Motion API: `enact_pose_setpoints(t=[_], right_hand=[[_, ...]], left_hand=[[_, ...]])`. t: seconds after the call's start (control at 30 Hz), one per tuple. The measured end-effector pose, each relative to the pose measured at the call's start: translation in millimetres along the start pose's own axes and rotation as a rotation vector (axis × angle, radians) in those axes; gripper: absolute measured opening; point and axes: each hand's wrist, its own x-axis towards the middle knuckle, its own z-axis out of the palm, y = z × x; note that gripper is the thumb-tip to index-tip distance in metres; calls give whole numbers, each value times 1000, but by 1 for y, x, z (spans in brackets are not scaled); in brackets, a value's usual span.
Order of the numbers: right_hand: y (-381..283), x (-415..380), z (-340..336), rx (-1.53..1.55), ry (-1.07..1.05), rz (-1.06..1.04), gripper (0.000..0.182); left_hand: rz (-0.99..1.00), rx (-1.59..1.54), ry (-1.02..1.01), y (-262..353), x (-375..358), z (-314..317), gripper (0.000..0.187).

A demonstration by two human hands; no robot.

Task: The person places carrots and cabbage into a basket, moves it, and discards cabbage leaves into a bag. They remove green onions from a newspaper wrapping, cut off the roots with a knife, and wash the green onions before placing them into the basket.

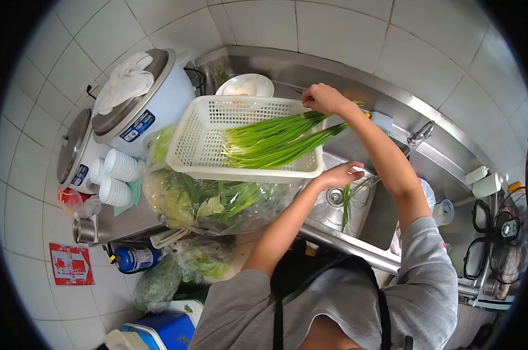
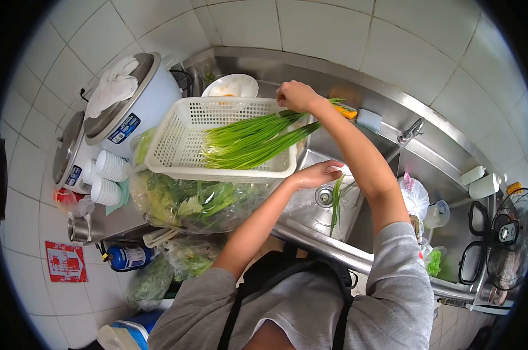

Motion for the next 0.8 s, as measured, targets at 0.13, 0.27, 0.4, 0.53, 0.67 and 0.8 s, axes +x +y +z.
enact_pose_setpoints(t=[0.13,0.27,0.4,0.53,0.67,0.8], right_hand=[[-11,-7,14,-25,-77,-16,18],[0,-4,23,-21,37,-86,11],[8,-7,6,123,155,-162,8],[10,-7,-11,268,215,-178,9],[10,-11,-13,332,216,-128,10],[22,-23,-11,223,270,-116,10]], left_hand=[[119,25,-67,-43,40,4,47],[170,497,57,6,-9,11,38],[52,563,204,120,-101,-22,30],[84,764,715,138,-106,-98,25],[-6,972,727,77,-70,-159,20],[-179,807,530,71,-62,-172,19]])
